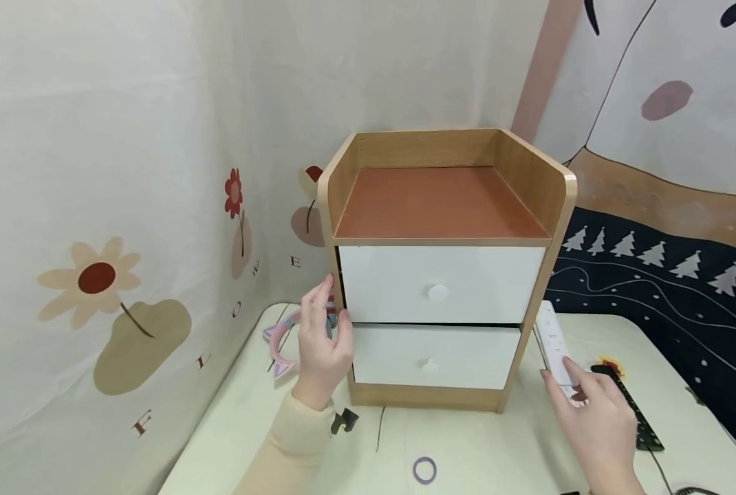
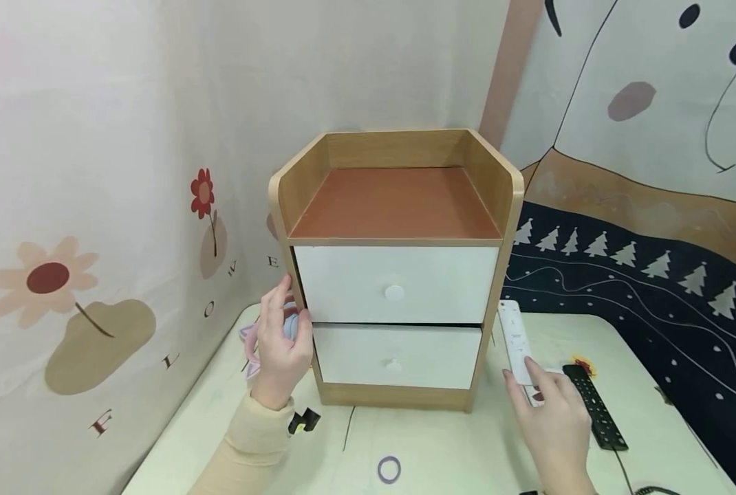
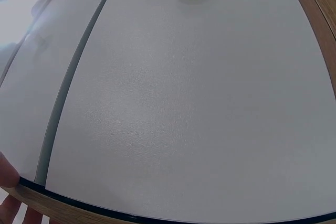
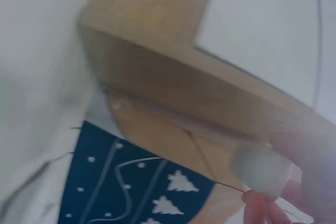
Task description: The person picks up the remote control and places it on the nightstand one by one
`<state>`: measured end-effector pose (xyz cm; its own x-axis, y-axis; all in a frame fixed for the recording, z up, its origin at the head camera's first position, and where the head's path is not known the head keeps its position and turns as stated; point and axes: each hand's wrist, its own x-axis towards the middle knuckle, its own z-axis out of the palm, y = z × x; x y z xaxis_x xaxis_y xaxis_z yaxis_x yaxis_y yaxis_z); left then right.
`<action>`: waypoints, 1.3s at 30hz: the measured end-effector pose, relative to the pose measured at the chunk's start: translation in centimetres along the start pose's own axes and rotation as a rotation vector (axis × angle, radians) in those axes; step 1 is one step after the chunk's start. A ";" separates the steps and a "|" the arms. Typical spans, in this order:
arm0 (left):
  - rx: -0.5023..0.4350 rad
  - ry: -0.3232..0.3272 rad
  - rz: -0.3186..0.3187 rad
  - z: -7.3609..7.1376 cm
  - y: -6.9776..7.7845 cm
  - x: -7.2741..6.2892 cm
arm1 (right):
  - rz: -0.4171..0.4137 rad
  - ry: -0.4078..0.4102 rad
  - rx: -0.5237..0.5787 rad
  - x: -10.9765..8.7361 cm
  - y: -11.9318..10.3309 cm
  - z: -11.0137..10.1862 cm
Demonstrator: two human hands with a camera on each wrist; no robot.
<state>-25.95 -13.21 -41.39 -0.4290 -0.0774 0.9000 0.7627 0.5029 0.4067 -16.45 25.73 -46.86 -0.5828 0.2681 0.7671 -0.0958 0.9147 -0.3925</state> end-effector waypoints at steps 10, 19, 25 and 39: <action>0.010 0.016 0.044 0.3 0.1 0.1 | 0.071 0.244 0.253 1.2 -2.9 -2.8; 0.011 0.001 0.017 0.2 0.2 0.1 | -0.017 0.583 0.483 3.0 -6.6 -3.6; 0.009 -0.016 -0.037 0.1 0.4 0.0 | -0.151 0.564 0.583 4.2 -8.7 -3.7; 0.022 0.023 0.034 0.3 0.1 0.0 | -0.369 0.255 0.557 9.9 -13.3 -4.0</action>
<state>-26.02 -12.88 -41.36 -0.3918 -0.0794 0.9166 0.7657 0.5242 0.3727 -17.68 17.47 -32.05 -0.2323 0.0957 0.9679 -0.6878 0.6875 -0.2331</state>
